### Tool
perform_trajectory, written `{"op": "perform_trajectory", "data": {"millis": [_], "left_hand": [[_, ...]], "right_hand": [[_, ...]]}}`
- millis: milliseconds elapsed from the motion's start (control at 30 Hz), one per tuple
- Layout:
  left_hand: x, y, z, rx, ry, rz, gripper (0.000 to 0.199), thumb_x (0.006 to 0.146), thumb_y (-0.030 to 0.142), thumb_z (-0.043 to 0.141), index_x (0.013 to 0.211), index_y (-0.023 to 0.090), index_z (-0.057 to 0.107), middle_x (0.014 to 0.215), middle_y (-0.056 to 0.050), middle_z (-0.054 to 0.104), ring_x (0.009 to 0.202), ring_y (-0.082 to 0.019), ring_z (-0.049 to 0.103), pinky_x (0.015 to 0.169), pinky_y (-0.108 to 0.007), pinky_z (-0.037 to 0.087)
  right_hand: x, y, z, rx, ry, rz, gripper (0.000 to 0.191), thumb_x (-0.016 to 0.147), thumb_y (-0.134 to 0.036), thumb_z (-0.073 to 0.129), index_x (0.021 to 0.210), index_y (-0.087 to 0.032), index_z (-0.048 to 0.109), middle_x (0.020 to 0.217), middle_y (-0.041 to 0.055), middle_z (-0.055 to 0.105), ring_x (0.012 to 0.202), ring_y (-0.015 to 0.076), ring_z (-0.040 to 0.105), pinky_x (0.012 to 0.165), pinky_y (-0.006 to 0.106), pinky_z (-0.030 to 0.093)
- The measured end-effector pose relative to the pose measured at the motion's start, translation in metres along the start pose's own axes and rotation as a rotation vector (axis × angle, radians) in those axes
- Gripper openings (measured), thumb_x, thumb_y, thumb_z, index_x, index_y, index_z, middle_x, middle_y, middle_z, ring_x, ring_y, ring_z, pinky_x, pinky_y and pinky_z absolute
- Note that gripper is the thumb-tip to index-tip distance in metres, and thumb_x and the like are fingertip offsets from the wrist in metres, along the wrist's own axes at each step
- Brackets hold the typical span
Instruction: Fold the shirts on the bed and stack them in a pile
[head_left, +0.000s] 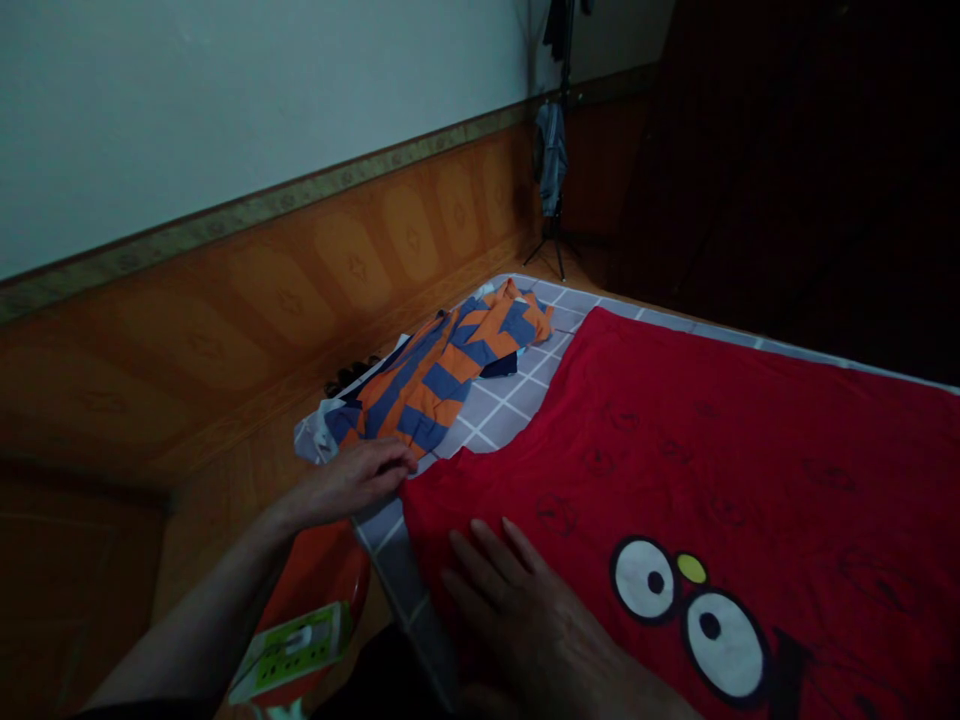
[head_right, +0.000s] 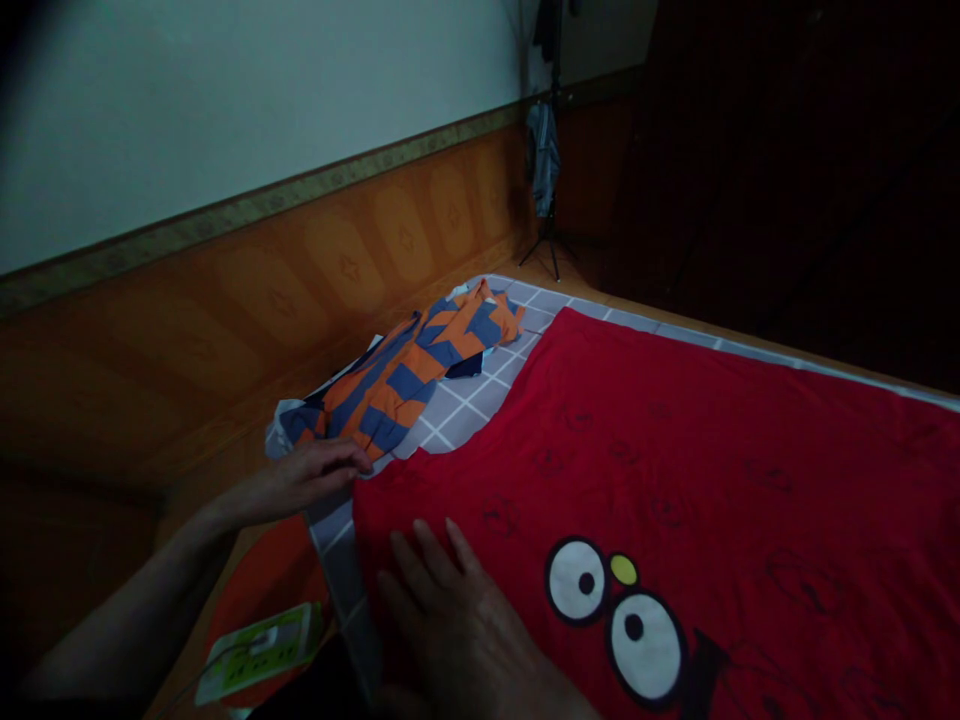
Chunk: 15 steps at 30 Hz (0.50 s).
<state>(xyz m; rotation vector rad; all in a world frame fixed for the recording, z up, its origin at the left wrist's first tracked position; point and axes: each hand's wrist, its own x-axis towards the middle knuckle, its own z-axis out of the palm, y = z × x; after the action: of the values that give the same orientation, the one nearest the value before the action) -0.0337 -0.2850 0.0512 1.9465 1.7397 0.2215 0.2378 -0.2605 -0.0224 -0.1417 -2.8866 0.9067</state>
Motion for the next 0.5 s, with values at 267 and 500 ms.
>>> {"op": "perform_trajectory", "data": {"millis": [267,500], "left_hand": [[0.01,0.015,0.031,0.167,0.078,-0.09,0.015,0.084,0.033,0.056,0.085,0.019,0.059,0.081,-0.002,0.06,0.077,-0.017,0.056,0.067,-0.027,0.038],[0.014,0.007,0.041,0.044,0.154,-0.068,0.011,0.078,0.022,0.051,0.069,0.019,0.045,0.072,0.001,0.054,0.067,-0.014,0.051,0.062,-0.025,0.035]], "right_hand": [[0.006,-0.004,0.008,-0.144,0.0,-0.058,0.051,0.096,-0.04,0.036,0.138,-0.012,0.041,0.145,0.0148,0.035,0.135,0.0304,0.028,0.111,0.047,0.026],[0.002,0.004,0.022,-0.146,0.115,-0.109,0.033,0.094,-0.033,0.045,0.123,-0.023,0.056,0.139,0.0064,0.048,0.132,0.025,0.036,0.109,0.04,0.03]]}}
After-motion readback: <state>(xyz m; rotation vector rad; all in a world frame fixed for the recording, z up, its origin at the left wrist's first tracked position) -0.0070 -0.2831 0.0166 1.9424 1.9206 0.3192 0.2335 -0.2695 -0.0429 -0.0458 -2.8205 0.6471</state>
